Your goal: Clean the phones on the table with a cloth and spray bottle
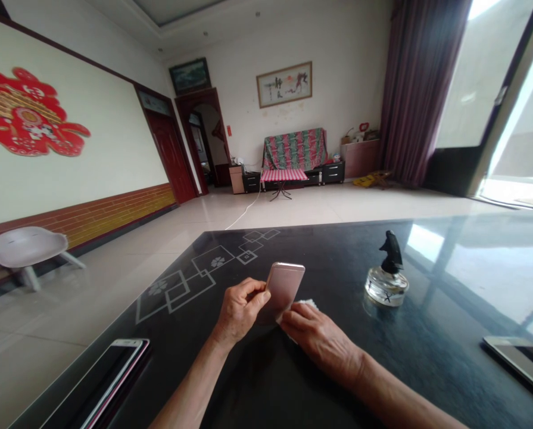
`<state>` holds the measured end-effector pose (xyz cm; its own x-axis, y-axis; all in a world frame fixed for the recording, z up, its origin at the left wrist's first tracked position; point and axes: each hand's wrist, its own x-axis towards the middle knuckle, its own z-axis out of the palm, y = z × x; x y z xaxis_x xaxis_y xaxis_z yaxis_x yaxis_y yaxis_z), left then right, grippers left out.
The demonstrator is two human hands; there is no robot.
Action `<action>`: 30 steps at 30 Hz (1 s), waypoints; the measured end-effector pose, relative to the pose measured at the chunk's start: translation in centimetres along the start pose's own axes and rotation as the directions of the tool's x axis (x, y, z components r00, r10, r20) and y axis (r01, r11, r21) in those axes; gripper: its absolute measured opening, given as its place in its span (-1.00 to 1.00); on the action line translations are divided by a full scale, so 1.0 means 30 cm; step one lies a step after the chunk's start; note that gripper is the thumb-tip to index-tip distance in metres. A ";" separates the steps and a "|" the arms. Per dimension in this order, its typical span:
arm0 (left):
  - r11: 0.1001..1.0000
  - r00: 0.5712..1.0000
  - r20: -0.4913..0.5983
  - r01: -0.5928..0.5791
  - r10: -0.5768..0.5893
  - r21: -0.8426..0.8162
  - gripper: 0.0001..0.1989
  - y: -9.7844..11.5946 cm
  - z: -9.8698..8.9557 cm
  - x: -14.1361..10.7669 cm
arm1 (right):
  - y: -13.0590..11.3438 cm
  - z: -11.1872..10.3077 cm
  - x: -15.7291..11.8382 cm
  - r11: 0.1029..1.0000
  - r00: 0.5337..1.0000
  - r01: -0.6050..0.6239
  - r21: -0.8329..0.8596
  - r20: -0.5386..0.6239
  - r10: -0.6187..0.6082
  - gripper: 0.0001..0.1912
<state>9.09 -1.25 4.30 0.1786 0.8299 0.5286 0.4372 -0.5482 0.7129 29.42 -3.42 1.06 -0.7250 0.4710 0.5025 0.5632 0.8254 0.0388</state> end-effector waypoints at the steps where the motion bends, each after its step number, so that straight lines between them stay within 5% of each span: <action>1: 1.000 1.000 0.001 -0.001 0.001 -0.004 -0.88 -0.001 0.000 0.000 | 0.014 -0.008 -0.012 1.000 1.000 -0.018 -0.005 0.014 0.018 -0.83; 5: 1.000 1.000 0.011 -0.009 0.009 -0.014 -0.88 -0.005 0.001 -0.002 | 0.053 -0.057 -0.047 0.994 0.995 -0.096 -0.043 -0.011 0.095 -0.79; 11: 1.000 1.000 0.001 0.004 -0.004 -0.018 -0.87 -0.007 -0.004 0.000 | 0.023 -0.122 -0.001 1.000 0.937 -0.017 -0.024 -0.349 0.007 -0.68; 14: 1.000 1.000 0.012 0.011 -0.011 -0.025 -0.86 -0.001 -0.006 0.002 | 0.012 -0.112 0.048 0.999 0.905 -0.011 -0.034 -0.426 -0.005 -0.68; 23: 1.000 0.999 -0.023 0.024 -0.024 0.009 -0.87 -0.009 -0.005 0.004 | -0.043 0.047 0.056 1.000 0.972 -0.019 -0.008 -0.235 0.016 -0.74; 26: 0.999 0.999 -0.024 0.026 -0.026 0.018 -0.87 -0.011 -0.006 0.004 | -0.063 0.052 0.055 1.000 0.989 -0.008 0.017 -0.150 0.010 -0.78; 30: 1.000 1.000 -0.005 0.001 0.000 0.021 -0.87 -0.007 -0.006 0.005 | -0.062 0.015 0.082 1.000 0.976 0.002 0.021 -0.217 0.002 -0.75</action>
<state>8.87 -1.04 4.33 0.1742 0.8296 0.5305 0.4554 -0.5455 0.7036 26.42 -3.66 1.83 -0.6204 0.3942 0.6780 0.5533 0.8327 0.0222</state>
